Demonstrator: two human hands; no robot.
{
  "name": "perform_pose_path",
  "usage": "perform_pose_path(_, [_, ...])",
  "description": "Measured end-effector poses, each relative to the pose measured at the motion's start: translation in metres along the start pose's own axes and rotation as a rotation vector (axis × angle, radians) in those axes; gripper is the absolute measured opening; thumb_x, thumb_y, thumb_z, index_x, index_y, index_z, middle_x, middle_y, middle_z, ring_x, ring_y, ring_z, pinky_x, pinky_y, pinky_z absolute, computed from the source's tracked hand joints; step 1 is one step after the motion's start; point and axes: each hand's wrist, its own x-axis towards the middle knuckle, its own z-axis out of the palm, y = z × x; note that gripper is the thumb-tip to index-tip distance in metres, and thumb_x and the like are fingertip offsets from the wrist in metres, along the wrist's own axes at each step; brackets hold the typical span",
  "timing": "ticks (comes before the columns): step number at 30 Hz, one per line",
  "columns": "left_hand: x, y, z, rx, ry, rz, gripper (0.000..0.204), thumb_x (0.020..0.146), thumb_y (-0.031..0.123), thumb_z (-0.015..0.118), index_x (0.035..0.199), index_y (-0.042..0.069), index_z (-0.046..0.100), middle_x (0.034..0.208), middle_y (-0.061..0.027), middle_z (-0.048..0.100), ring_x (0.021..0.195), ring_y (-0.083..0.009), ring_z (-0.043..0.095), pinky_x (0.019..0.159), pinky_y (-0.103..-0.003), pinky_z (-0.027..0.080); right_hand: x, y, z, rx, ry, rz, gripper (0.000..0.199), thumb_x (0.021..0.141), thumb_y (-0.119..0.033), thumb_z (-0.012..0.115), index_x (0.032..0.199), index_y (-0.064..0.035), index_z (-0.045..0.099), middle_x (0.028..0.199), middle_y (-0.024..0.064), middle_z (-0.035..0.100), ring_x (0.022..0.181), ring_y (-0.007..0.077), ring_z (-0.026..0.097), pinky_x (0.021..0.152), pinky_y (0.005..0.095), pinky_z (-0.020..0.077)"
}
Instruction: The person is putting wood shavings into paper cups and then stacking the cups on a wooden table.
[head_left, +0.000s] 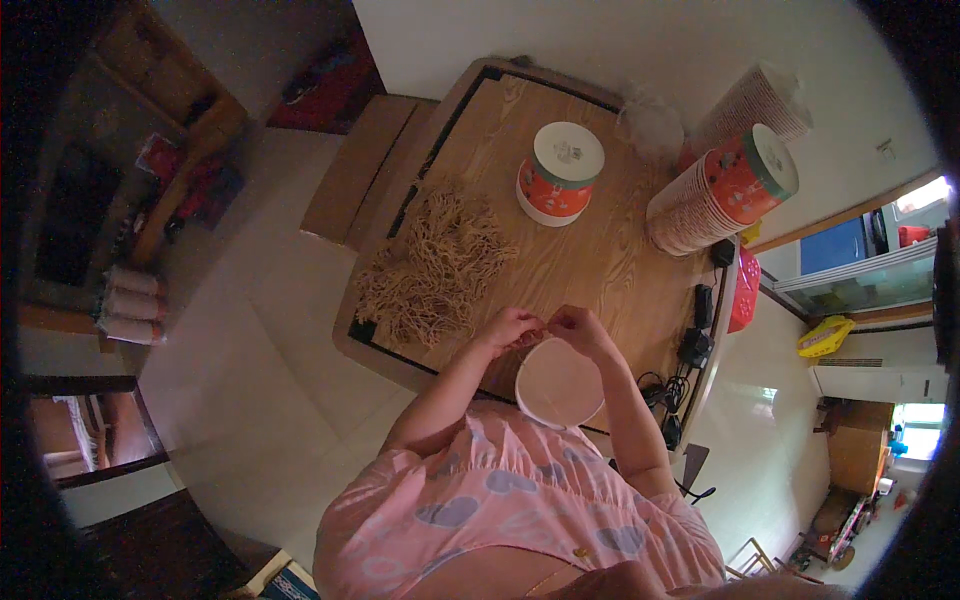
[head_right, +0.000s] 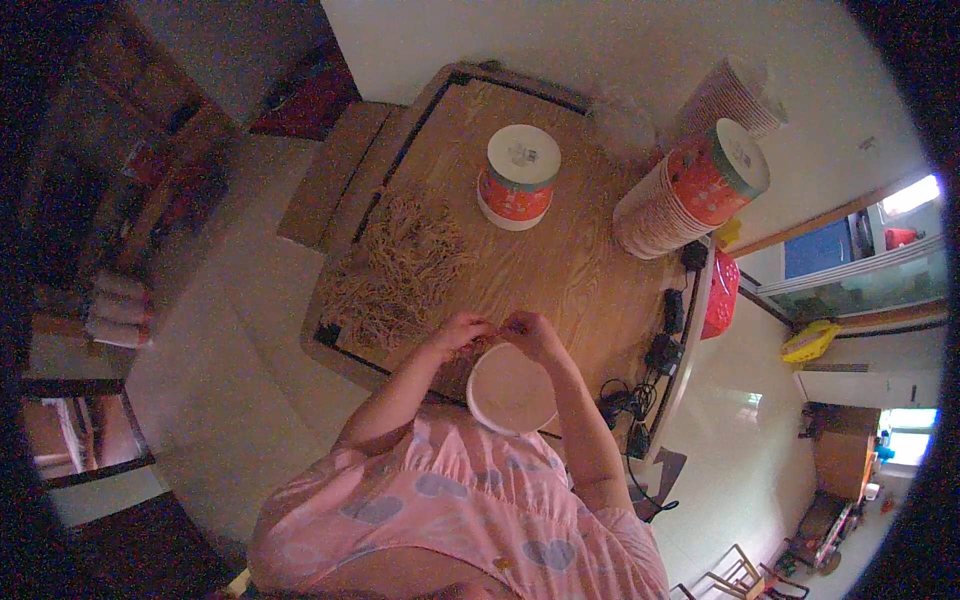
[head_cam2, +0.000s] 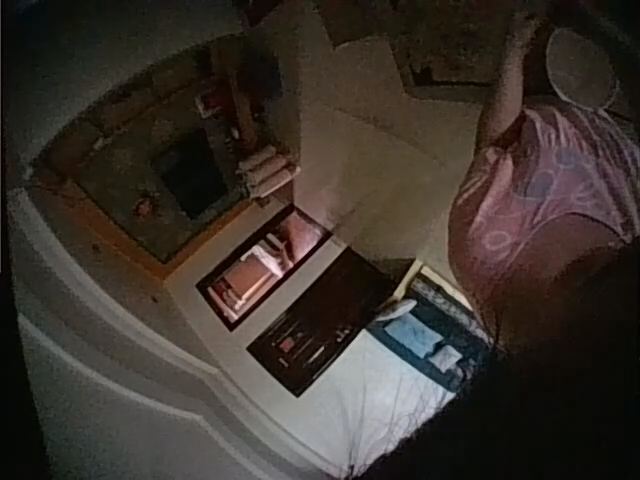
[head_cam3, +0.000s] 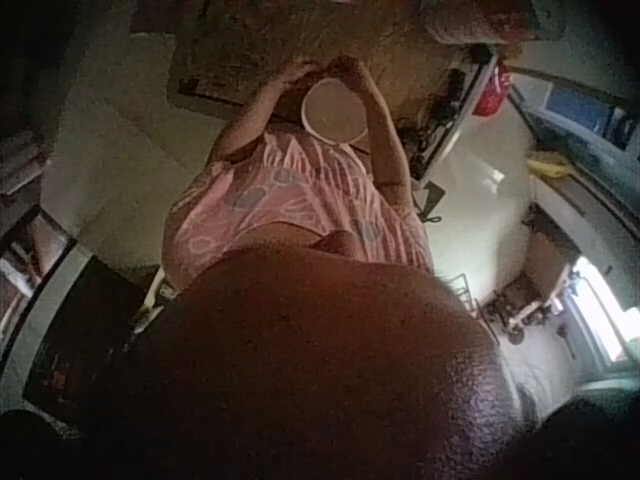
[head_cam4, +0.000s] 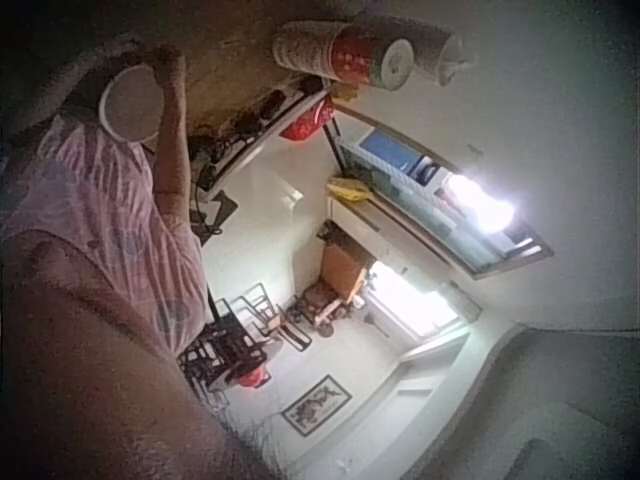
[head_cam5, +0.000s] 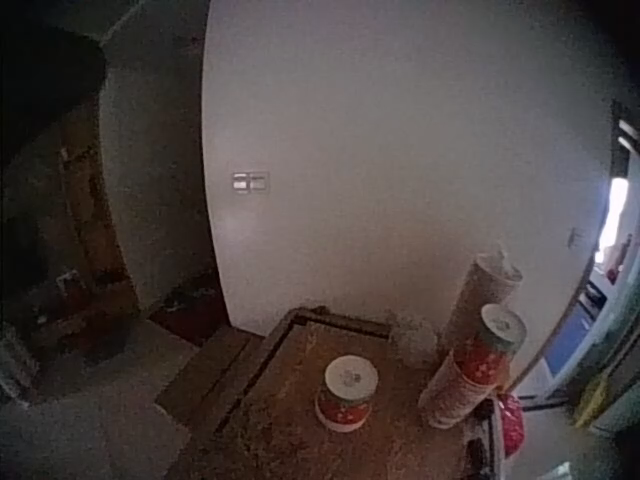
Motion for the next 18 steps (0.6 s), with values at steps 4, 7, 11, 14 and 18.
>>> perform_pose_path(4, [0.001,-0.002,-0.003,-0.064,-0.023,-0.006,0.018,0.08,0.026,0.055,0.087,0.01,0.061,0.071,0.0024,0.058,0.06,-0.0069,0.051,0.046,-0.022,0.037,-0.001,-0.001,-0.002,-0.012,-0.026,-0.006,0.011,0.073,-0.01,0.061,0.076,0.0003,0.058,0.064,0.0008,0.055,0.06,0.0067,0.049,0.054,0.0227,0.0419])
perform_pose_path(7, [0.002,-0.002,0.002,-0.096,0.003,0.042,0.013,0.08,0.019,0.055,0.085,0.007,0.06,0.067,0.0012,0.058,0.051,-0.0052,0.049,0.039,-0.019,0.034,0.0,0.002,0.0,-0.009,0.003,-0.022,0.011,0.074,-0.011,0.061,0.076,0.0,0.058,0.062,-0.0002,0.053,0.059,0.0059,0.048,0.052,0.0224,0.0405])
perform_pose_path(11, [0.001,-0.002,0.004,-0.086,0.005,0.046,0.012,0.079,0.018,0.058,0.083,0.007,0.06,0.067,0.0011,0.058,0.048,-0.005,0.046,0.039,-0.019,0.033,0.001,0.008,0.001,-0.012,0.017,-0.035,0.01,0.074,-0.01,0.061,0.076,-0.0005,0.058,0.061,-0.0014,0.052,0.058,0.0052,0.046,0.051,0.022,0.0389])
perform_pose_path(14, [0.003,-0.005,0.004,-0.068,0.032,0.066,0.011,0.077,0.017,0.06,0.081,0.007,0.06,0.066,0.0009,0.058,0.047,-0.0048,0.045,0.039,-0.019,0.033,0.0,0.003,0.001,0.002,0.026,-0.026,0.011,0.074,-0.011,0.062,0.076,-0.001,0.058,0.06,-0.0021,0.051,0.057,0.0047,0.045,0.05,0.0217,0.0379])
perform_pose_path(18, [0.009,-0.013,0.004,-0.108,0.037,0.115,0.011,0.078,0.017,0.058,0.08,0.007,0.06,0.065,0.001,0.058,0.048,-0.0045,0.045,0.039,-0.019,0.033,-0.002,-0.002,0.002,0.011,0.011,-0.047,0.012,0.072,-0.011,0.063,0.076,-0.0017,0.056,0.063,-0.0023,0.052,0.058,0.0046,0.045,0.051,0.0214,0.0387])
